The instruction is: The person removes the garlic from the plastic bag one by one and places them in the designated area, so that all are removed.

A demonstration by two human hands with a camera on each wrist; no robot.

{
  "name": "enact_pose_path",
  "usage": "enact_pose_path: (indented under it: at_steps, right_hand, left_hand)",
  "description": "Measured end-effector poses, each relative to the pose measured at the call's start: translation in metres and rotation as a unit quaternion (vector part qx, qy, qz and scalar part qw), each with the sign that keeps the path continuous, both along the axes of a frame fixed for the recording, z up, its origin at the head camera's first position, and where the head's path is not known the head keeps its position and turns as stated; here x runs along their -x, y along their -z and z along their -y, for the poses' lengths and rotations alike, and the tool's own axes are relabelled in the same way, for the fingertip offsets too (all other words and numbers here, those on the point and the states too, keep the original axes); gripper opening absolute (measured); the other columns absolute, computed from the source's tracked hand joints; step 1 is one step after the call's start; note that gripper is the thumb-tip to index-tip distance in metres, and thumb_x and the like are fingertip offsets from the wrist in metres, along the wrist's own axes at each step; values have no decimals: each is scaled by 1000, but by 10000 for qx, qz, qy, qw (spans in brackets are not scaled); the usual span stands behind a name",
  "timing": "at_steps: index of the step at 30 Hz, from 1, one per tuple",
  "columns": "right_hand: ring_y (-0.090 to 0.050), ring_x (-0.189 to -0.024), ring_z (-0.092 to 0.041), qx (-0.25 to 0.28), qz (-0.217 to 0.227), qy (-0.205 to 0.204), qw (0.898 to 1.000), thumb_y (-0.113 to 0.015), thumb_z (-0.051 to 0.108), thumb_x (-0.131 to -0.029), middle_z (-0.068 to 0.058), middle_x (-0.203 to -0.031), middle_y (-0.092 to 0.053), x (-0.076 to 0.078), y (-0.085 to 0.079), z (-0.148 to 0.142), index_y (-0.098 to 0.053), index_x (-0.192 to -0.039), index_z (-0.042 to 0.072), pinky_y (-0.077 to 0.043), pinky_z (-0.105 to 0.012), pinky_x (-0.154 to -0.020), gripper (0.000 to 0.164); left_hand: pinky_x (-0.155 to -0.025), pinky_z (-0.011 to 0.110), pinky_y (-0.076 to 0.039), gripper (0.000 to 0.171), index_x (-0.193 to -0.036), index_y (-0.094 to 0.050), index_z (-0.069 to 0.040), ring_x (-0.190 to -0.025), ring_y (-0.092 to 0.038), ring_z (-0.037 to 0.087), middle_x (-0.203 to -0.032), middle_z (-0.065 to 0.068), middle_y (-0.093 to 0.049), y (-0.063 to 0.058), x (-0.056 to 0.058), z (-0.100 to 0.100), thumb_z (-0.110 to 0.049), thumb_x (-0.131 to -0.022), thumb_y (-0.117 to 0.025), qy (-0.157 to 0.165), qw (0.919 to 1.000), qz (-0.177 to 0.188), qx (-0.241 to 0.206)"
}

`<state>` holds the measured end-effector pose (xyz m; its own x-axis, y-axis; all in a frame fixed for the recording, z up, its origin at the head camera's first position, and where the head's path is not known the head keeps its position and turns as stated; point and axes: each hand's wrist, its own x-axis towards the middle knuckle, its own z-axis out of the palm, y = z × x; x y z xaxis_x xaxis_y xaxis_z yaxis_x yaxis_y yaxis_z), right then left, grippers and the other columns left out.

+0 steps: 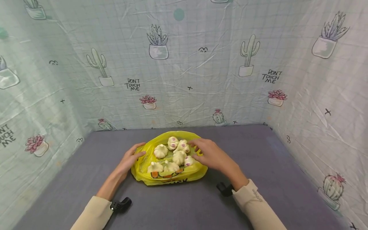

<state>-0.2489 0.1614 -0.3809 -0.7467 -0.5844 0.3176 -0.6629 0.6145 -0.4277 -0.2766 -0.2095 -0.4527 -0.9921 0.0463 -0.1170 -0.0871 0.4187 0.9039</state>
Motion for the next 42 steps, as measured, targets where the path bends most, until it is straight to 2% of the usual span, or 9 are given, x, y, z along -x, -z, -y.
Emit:
enact_pose_path:
  at_steps: [3,10,16,19,26,28,32,38,42]
  right_hand:
    - [-73,-100,-25,154,188,-64,9997,-73,9,-95,-14,-122,-72,3,-3,3,-64,-135,9,-61,-44,-83,41]
    - [-74,-100,-25,418,396,-91,9983,-74,9,-95,-15,-123,-72,8,-5,8,-64,-135,9,-61,-36,-82,42]
    - [-74,-100,-25,609,497,-108,9968,-73,10,-96,-16,-122,-72,16,-4,12,-61,-138,8,-61,-41,-83,44]
    - [-73,-101,-25,643,550,-135,9963,-73,12,-97,-16,-123,-72,20,-4,15,-59,-141,8,-60,-38,-83,47]
    - [-72,-104,-25,689,939,-185,9930,-73,16,-97,-15,-123,-72,22,-5,23,-58,-143,10,-60,-37,-86,49]
    - [-71,-104,-24,634,1065,-190,9921,-73,17,-97,-15,-123,-72,24,-3,25,-58,-143,11,-60,-36,-86,48]
    - [-71,-106,-23,534,1215,-229,9909,-71,17,-98,-15,-124,-71,28,3,28,-59,-142,10,-60,-35,-89,46]
    - [-72,-105,-26,459,1180,-344,9913,-71,14,-98,-17,-125,-71,30,7,31,-59,-141,5,-60,-34,-87,46]
    - [-72,-105,-27,399,1123,-391,9921,-71,14,-98,-19,-125,-71,31,8,33,-59,-140,2,-60,-33,-86,45]
  left_hand:
    - [-124,66,-21,53,-158,-42,-28,-160,-16,36,-171,7,-26,1,0,1,-31,-106,-56,-6,10000,-71,1]
    - [-125,66,-16,61,-160,-39,-27,-162,-8,35,-173,5,-22,3,-1,6,-15,-104,-59,232,9989,-222,-354]
    - [-124,68,-15,51,-149,-53,-25,-162,-9,37,-170,6,-29,7,-1,14,-16,-101,-64,460,9976,-390,-355]
    - [-124,65,-20,43,-141,-61,-20,-161,-12,36,-167,9,-34,9,-1,15,-16,-98,-68,478,9978,-389,-263]
    - [-118,56,-36,42,-137,-65,-13,-154,-31,37,-163,14,-41,11,-2,17,-11,-95,-70,422,9983,-367,-183]
    - [-118,55,-36,44,-138,-65,-12,-153,-34,36,-161,15,-43,11,-1,16,-8,-95,-69,378,9981,-413,-274]
    - [-123,57,-29,47,-143,-61,-10,-155,-29,36,-162,16,-42,11,0,13,-4,-96,-66,349,9970,-520,-450]
    - [-124,53,-28,52,-149,-57,-14,-156,-28,32,-164,11,-42,18,1,8,-5,-98,-63,266,9948,-638,-743]
    - [-125,52,-28,52,-149,-56,-17,-156,-30,29,-163,7,-43,24,1,6,-12,-99,-68,259,9922,-762,-956]
